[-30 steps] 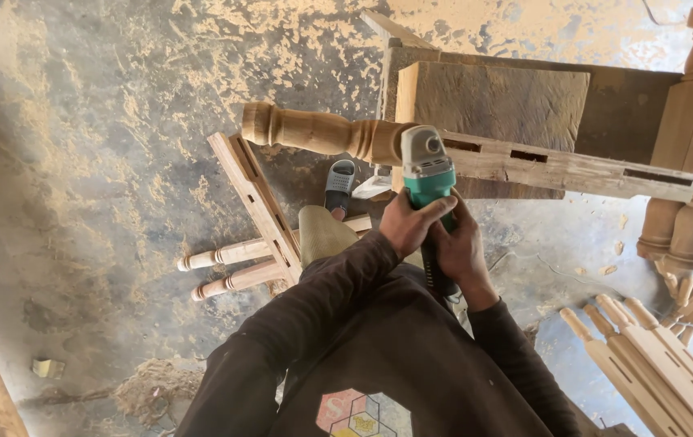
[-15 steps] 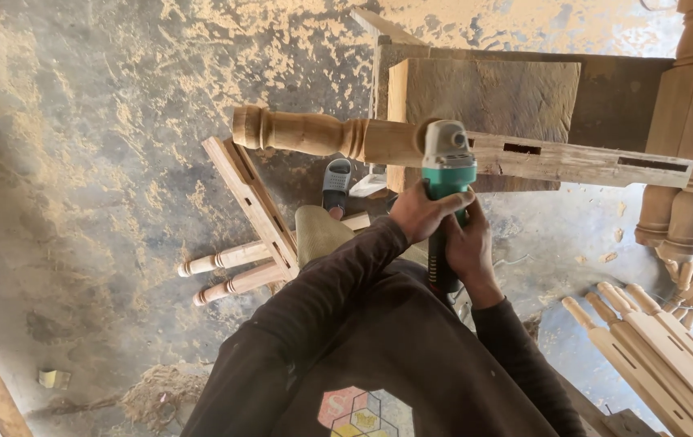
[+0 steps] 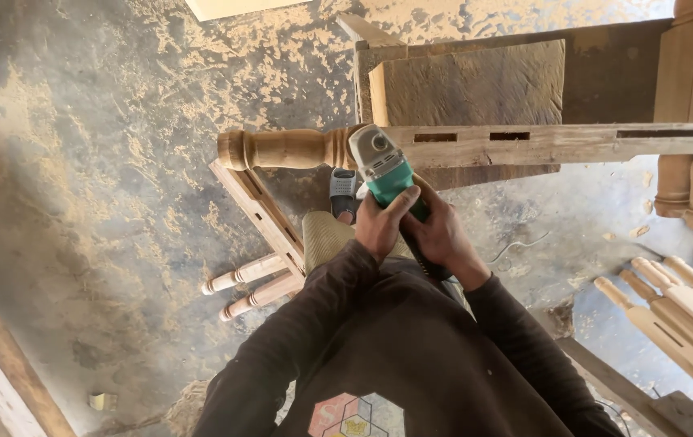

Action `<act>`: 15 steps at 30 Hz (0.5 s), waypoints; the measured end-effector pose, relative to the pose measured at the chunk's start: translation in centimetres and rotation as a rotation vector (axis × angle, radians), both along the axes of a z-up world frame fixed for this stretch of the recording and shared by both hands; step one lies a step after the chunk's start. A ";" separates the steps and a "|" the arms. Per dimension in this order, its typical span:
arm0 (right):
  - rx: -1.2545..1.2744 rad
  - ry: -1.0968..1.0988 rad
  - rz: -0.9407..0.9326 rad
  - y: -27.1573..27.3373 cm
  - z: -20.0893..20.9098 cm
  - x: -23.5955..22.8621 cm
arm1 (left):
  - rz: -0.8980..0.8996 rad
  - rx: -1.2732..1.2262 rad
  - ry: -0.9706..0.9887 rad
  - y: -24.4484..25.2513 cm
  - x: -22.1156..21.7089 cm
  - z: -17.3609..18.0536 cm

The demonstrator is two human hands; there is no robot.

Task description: Using an angle grinder to sand and shape turned wooden furniture legs in a workshop.

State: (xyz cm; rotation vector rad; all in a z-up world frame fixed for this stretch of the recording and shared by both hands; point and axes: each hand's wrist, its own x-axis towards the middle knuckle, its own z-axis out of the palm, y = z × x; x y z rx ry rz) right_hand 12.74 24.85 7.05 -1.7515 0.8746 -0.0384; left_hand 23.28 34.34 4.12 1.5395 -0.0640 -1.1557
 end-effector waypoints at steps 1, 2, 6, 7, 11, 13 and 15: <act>0.003 0.000 -0.004 -0.2 -0.2 -0.5 | -0.004 0.003 0.000 -0.3 -0.4 -0.2; 0.012 0.023 -0.024 -0.5 -0.4 -1.0 | -0.016 -0.004 0.022 -0.6 -0.8 -0.4; 0.013 0.109 -0.080 -1.5 -0.3 -2.5 | -0.098 -0.012 0.066 -1.9 -1.6 -0.3; 0.014 0.108 -0.086 -1.7 -0.2 -2.8 | -0.104 -0.011 0.065 -2.3 -1.8 -0.2; -0.023 0.110 -0.120 -2.9 -0.6 -4.8 | -0.142 -0.033 0.094 -4.2 -2.9 0.4; -0.040 0.077 -0.130 -3.6 -0.7 -5.8 | -0.173 -0.022 0.086 -5.2 -3.6 0.2; -0.078 0.120 -0.151 -4.3 -0.5 -6.5 | -0.212 -0.048 0.096 -6.2 -4.5 -0.5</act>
